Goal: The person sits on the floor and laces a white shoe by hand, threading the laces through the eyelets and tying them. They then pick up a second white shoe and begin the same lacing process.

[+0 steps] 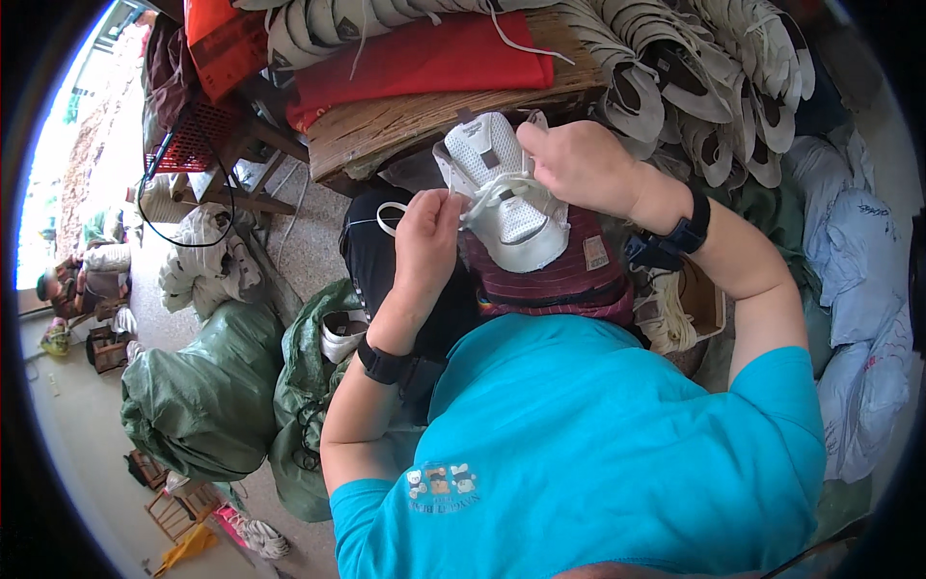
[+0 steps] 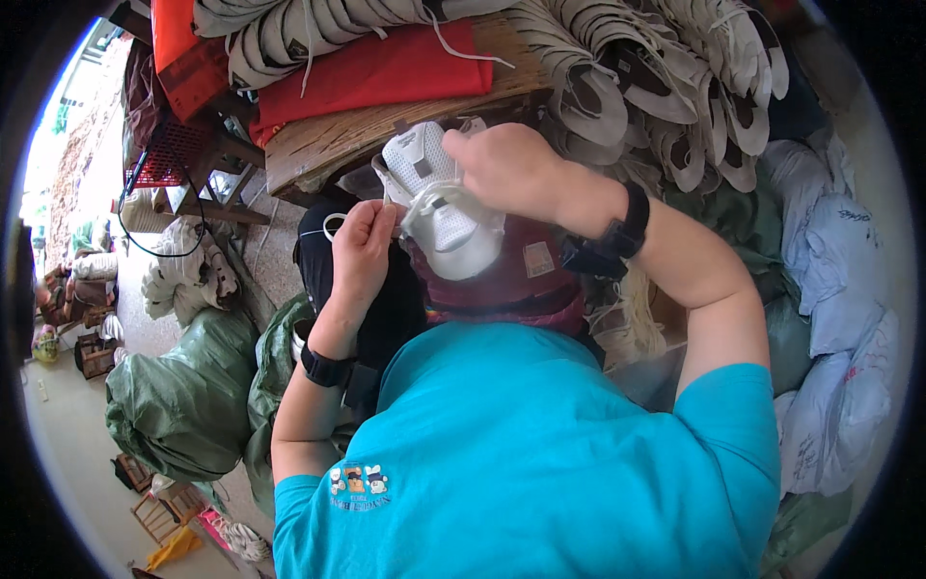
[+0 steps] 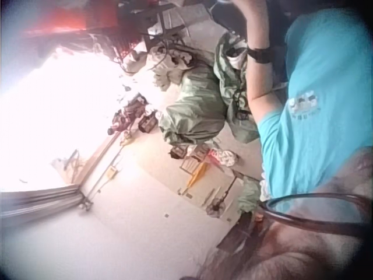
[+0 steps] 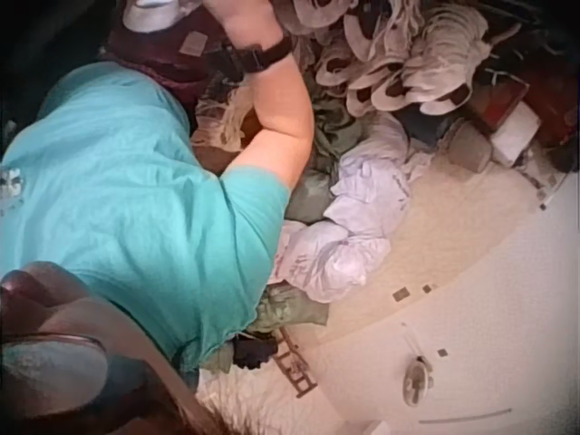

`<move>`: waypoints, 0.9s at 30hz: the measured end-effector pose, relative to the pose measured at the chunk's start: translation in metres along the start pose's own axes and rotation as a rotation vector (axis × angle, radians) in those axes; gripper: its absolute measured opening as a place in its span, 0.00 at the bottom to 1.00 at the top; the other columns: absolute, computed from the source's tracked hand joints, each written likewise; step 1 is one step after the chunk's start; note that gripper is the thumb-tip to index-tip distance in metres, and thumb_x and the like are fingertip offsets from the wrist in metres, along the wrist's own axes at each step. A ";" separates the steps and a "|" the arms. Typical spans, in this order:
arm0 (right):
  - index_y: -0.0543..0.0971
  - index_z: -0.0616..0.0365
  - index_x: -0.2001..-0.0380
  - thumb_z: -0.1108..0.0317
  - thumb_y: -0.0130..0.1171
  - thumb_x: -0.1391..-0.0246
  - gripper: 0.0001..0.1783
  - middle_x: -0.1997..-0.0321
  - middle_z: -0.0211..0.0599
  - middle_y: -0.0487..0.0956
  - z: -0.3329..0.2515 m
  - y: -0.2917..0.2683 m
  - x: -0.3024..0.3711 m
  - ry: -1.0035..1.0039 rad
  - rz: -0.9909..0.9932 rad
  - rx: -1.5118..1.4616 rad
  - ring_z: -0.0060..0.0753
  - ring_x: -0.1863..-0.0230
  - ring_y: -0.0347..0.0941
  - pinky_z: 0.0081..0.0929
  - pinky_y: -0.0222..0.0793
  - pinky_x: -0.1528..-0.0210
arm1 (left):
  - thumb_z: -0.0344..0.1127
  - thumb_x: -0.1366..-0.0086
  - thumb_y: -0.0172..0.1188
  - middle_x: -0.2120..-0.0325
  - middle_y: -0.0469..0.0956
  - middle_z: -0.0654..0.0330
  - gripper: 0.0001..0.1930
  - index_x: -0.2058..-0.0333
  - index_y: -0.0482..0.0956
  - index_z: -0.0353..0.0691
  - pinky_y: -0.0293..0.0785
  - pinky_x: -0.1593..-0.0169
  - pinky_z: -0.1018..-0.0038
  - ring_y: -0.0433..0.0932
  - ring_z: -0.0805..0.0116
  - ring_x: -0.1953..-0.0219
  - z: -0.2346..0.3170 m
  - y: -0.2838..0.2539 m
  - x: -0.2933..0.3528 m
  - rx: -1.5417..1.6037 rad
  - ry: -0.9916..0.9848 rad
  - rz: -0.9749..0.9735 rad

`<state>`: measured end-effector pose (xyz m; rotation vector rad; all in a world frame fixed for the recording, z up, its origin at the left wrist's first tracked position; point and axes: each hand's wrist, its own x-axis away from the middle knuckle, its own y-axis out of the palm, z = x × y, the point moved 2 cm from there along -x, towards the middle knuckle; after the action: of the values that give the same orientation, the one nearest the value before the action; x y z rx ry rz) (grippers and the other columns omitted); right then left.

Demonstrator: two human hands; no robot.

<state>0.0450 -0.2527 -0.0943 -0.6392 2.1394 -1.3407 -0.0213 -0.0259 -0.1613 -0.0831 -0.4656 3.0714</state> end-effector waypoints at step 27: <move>0.80 0.60 0.72 0.60 0.65 0.47 0.14 0.62 0.37 0.71 0.034 -0.036 -0.035 -0.042 -0.482 -0.210 0.40 0.60 0.73 0.37 0.68 0.59 | 0.29 0.44 0.66 0.57 0.71 0.52 0.14 0.59 0.75 0.40 0.75 0.56 0.58 0.76 0.46 0.56 0.079 -0.024 -0.050 -0.690 0.436 -0.217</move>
<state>0.0978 -0.2672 -0.0681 -1.3217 2.1919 -1.3222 0.0248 -0.0281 -0.0767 -0.6444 -1.3469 2.4346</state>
